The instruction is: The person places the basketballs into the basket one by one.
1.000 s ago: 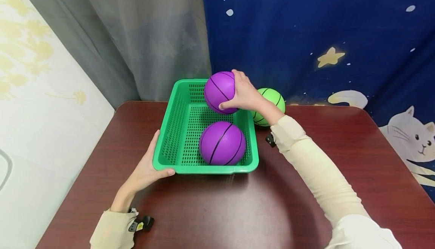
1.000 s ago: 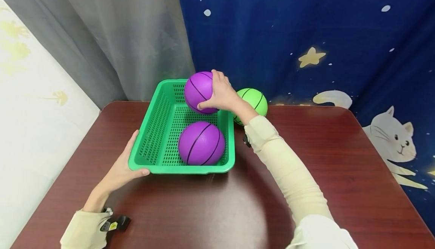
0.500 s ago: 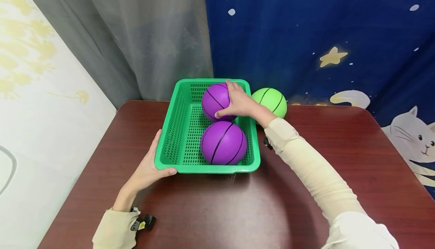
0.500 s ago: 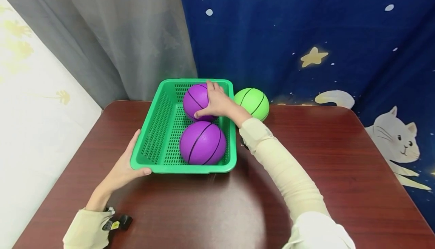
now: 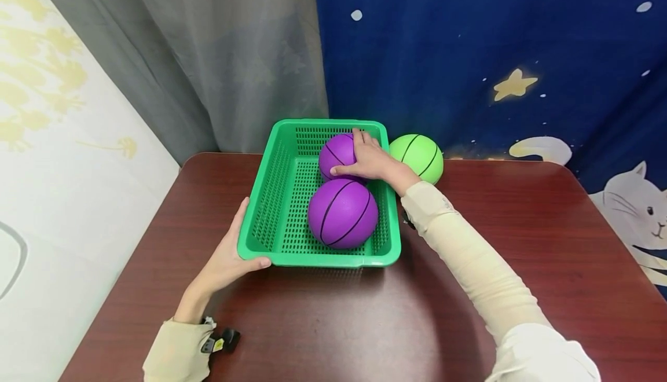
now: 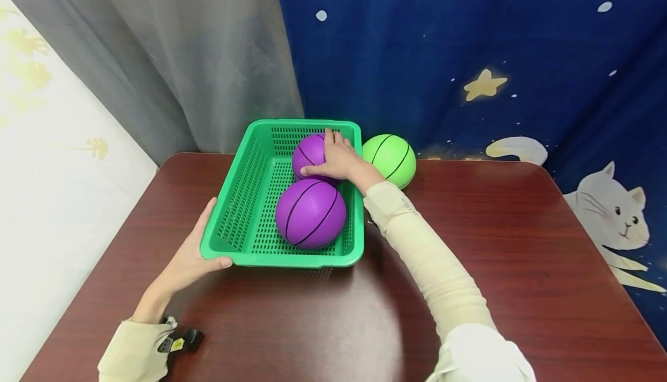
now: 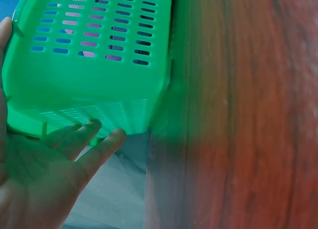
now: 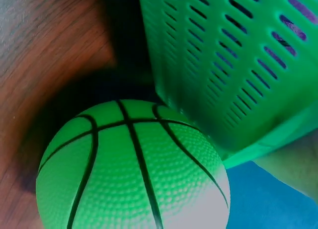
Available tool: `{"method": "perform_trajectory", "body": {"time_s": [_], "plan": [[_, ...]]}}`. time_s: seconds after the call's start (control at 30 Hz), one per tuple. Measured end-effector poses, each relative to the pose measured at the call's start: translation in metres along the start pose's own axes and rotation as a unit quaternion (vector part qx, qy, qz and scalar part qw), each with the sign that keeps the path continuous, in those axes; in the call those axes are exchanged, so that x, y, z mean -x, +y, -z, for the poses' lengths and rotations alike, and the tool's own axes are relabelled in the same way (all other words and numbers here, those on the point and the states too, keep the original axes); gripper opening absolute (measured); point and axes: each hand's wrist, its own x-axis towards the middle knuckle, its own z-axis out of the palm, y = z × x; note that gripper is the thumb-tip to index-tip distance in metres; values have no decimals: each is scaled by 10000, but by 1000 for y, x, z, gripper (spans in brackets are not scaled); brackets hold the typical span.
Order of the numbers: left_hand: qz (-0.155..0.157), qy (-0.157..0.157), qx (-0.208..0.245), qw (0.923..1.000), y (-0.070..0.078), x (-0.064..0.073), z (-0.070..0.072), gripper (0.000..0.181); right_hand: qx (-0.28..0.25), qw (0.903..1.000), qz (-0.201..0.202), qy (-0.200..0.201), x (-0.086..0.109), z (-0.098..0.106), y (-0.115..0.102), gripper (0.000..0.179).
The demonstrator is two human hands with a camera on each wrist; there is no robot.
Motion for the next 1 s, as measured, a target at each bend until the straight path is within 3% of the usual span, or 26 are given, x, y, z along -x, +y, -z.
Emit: {"method": "perform_trajectory", "body": {"time_s": [0.23, 0.47, 0.77, 1.0], "plan": [[-29, 21, 5, 10000, 0, -1, 0, 119, -83, 9999, 55, 11, 3, 3, 2, 108], [11, 30, -119, 9999, -1, 0, 0, 119, -276, 9981, 316, 450, 20, 21, 14, 96], [-34, -17, 14, 10000, -2, -1, -1, 118, -269, 9948, 13, 982, 52, 49, 56, 93], [-35, -10, 49, 10000, -2, 0, -1, 117, 123, 9938, -100, 1097, 68, 49, 89, 100]]}}
